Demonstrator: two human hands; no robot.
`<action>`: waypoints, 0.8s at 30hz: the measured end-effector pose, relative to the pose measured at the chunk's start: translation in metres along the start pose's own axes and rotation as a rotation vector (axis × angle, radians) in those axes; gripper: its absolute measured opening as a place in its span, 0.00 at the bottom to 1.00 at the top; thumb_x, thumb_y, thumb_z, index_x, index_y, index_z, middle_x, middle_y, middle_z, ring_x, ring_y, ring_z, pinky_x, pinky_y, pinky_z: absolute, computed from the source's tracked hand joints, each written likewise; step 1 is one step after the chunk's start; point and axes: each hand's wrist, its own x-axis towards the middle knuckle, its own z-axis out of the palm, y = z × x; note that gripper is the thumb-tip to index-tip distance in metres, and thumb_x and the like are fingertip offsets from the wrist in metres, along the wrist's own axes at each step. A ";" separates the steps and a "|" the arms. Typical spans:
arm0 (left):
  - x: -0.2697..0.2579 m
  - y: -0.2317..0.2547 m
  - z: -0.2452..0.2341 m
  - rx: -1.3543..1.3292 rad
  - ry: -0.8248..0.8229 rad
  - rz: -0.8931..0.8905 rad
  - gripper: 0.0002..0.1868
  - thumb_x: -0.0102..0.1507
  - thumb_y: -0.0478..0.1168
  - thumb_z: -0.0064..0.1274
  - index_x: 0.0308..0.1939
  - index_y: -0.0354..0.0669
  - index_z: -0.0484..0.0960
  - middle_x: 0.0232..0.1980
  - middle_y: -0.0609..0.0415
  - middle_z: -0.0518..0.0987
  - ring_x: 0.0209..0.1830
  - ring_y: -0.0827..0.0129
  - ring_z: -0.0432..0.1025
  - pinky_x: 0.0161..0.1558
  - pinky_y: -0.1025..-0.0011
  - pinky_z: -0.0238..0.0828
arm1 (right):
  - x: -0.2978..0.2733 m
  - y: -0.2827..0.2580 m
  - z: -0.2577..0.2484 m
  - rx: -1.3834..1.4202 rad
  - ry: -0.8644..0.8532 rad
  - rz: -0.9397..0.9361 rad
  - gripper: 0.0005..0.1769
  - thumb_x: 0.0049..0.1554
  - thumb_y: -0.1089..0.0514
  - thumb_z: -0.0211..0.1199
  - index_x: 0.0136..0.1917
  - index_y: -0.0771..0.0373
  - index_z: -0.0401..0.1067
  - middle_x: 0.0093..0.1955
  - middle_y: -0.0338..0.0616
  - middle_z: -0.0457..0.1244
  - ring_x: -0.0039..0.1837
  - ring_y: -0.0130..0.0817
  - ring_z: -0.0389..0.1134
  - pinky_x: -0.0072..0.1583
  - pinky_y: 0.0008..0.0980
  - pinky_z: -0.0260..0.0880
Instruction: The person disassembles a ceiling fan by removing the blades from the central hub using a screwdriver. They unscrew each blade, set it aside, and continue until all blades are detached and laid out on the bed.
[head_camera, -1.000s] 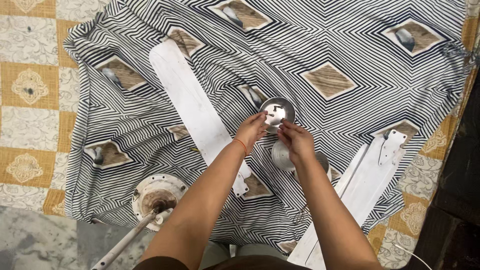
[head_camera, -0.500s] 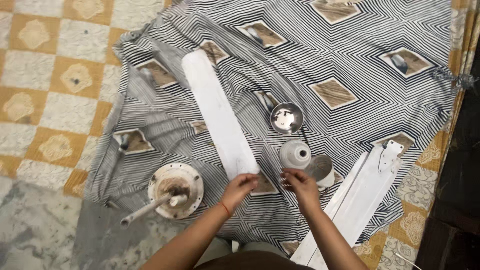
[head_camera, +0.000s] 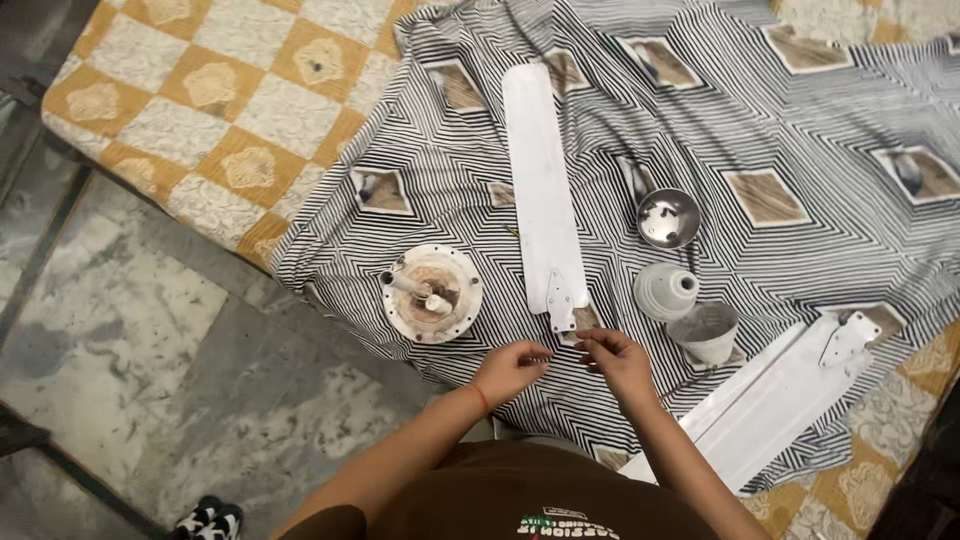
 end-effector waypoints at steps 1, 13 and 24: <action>-0.007 -0.005 -0.005 -0.017 0.030 0.016 0.15 0.62 0.39 0.60 0.52 0.40 0.84 0.50 0.53 0.85 0.50 0.69 0.80 0.54 0.72 0.77 | -0.001 -0.003 0.003 -0.006 -0.010 -0.008 0.12 0.60 0.63 0.59 0.55 0.68 0.78 0.47 0.47 0.73 0.45 0.29 0.72 0.48 0.28 0.73; -0.063 -0.083 -0.102 0.038 0.458 -0.032 0.17 0.61 0.36 0.58 0.54 0.41 0.83 0.48 0.50 0.87 0.45 0.68 0.80 0.49 0.71 0.76 | -0.011 0.008 0.053 -0.075 -0.105 0.016 0.12 0.60 0.62 0.59 0.55 0.66 0.78 0.45 0.43 0.72 0.44 0.29 0.72 0.47 0.29 0.74; -0.058 -0.095 -0.193 0.034 0.548 -0.097 0.18 0.64 0.37 0.55 0.58 0.45 0.79 0.53 0.50 0.86 0.51 0.66 0.80 0.53 0.71 0.75 | 0.014 -0.004 0.134 -0.054 -0.157 0.073 0.13 0.60 0.58 0.59 0.56 0.65 0.76 0.45 0.42 0.71 0.44 0.29 0.71 0.44 0.29 0.73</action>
